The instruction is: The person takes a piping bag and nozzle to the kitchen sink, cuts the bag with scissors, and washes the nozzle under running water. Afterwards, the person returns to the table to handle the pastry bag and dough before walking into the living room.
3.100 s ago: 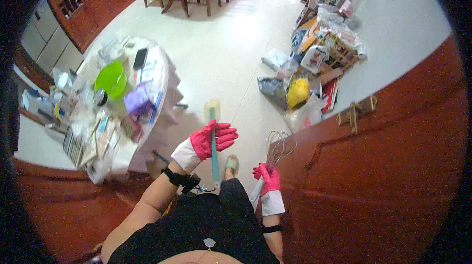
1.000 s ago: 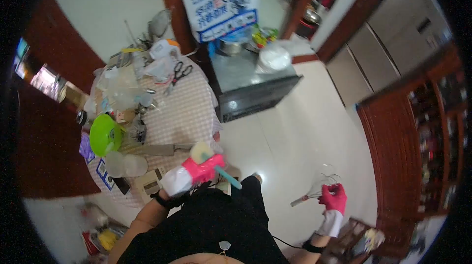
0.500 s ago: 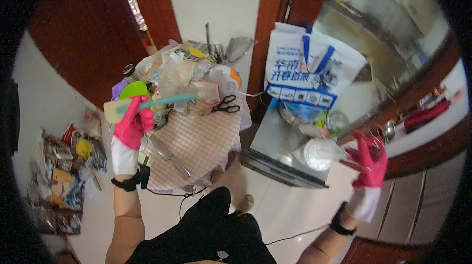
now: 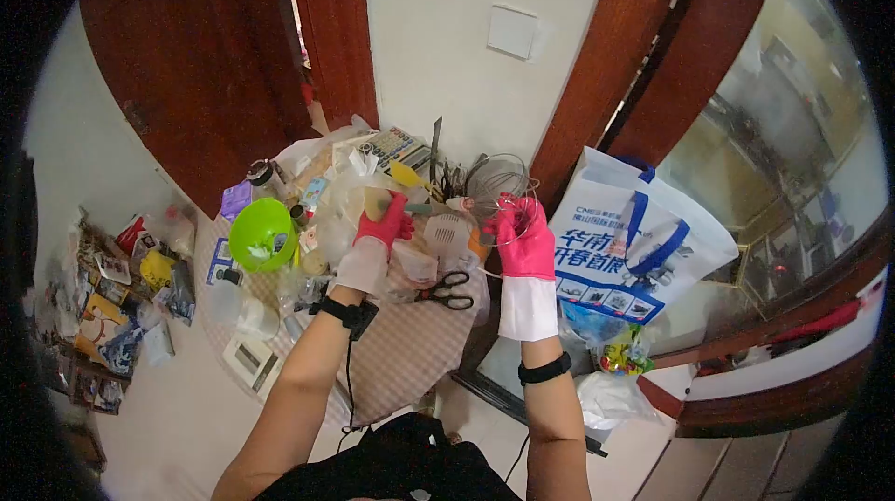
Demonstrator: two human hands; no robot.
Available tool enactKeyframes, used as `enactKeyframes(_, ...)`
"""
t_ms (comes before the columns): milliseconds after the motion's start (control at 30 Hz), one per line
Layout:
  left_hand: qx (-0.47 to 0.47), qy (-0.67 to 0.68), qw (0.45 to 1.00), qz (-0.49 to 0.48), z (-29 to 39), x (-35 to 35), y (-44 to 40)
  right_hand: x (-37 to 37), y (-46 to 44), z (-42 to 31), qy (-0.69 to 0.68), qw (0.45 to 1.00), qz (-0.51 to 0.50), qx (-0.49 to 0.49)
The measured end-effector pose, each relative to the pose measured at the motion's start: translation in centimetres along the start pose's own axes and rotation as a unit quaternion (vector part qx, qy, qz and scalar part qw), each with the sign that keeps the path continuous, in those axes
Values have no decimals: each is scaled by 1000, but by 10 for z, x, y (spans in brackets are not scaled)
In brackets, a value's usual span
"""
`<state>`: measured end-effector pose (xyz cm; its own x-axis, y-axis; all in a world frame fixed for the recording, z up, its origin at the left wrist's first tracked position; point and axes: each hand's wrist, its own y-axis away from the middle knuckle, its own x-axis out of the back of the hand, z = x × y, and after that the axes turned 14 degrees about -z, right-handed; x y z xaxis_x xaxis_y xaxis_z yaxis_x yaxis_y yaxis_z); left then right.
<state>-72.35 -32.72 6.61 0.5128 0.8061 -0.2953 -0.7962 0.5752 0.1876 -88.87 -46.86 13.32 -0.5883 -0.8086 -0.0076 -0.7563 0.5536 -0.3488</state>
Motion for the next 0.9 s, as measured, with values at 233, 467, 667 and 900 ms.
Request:
enactKeyframes(233,-43,2,999,-5,-20,3,-34,-13,-31,23,43,992,-72,-99)
enactKeyframes(467,-23,18,999,-24,-15,7,-33,-23,-48,57,108,991,-79,-26)
enactKeyframes(667,1,28,999,-17,-9,7,-34,-31,-66,86,148,982,-106,-54)
enactKeyframes(900,-40,21,999,-31,-6,13,-27,-49,-105,124,294,935,-104,-168)
